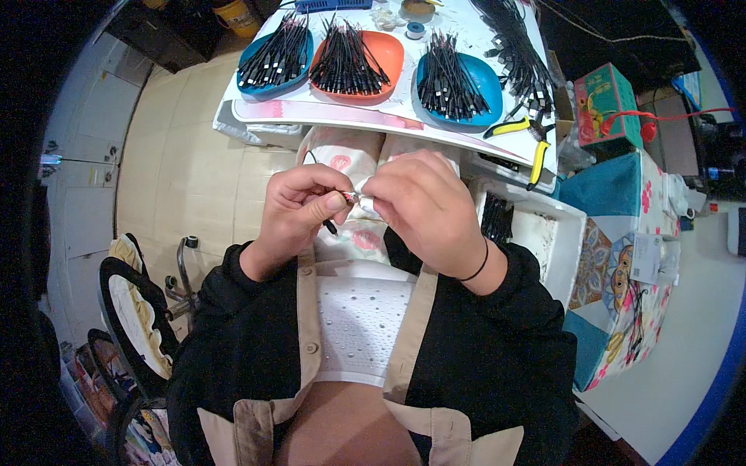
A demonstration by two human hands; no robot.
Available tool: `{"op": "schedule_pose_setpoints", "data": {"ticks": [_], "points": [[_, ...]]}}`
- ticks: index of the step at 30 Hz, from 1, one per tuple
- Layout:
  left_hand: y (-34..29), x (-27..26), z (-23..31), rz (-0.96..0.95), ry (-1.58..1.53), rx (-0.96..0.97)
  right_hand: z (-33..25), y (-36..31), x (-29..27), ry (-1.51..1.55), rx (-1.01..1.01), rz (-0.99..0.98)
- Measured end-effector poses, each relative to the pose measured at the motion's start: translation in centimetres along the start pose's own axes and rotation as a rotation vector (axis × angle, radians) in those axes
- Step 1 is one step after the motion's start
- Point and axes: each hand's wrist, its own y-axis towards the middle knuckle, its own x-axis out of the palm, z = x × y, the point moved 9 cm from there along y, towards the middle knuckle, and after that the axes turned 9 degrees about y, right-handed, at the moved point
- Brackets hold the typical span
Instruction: The person repeatedly picks up black cables and small white components, attaches the components to the cable ends, and places the finished items into a blue tray on the table. The process is repeated continuously throughout the clip.
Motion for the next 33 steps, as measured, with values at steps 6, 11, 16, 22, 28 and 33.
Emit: {"op": "schedule_pose_setpoints", "data": {"ticks": [6, 11, 16, 22, 28, 33], "points": [[0.2, 0.4, 1.6, -0.02, 0.336, 0.149, 2.3, -0.7, 1.1, 0.221, 0.341, -0.096], [0.2, 0.8, 2.6, -0.044, 0.652, 0.267, 4.8, -4.7, 4.4, 1.226, 1.014, 0.035], [0.2, 1.1, -0.8, -0.092, -0.317, -0.13, 3.4, -1.1, -0.6, 0.435, 0.366, 0.065], [-0.4, 3.3, -0.9, -0.244, -0.675, -0.255, 0.1, 1.0, -0.8, 0.305, -0.066, 0.019], [-0.3, 3.6, -1.5, -0.223, -0.638, -0.279, -0.3, 0.7, -1.0, 0.283, -0.105, 0.041], [0.2, 3.1, -0.9, -0.188, -0.373, -0.185, 2.8, -0.9, 1.2, 0.928, 0.19, 0.206]]}}
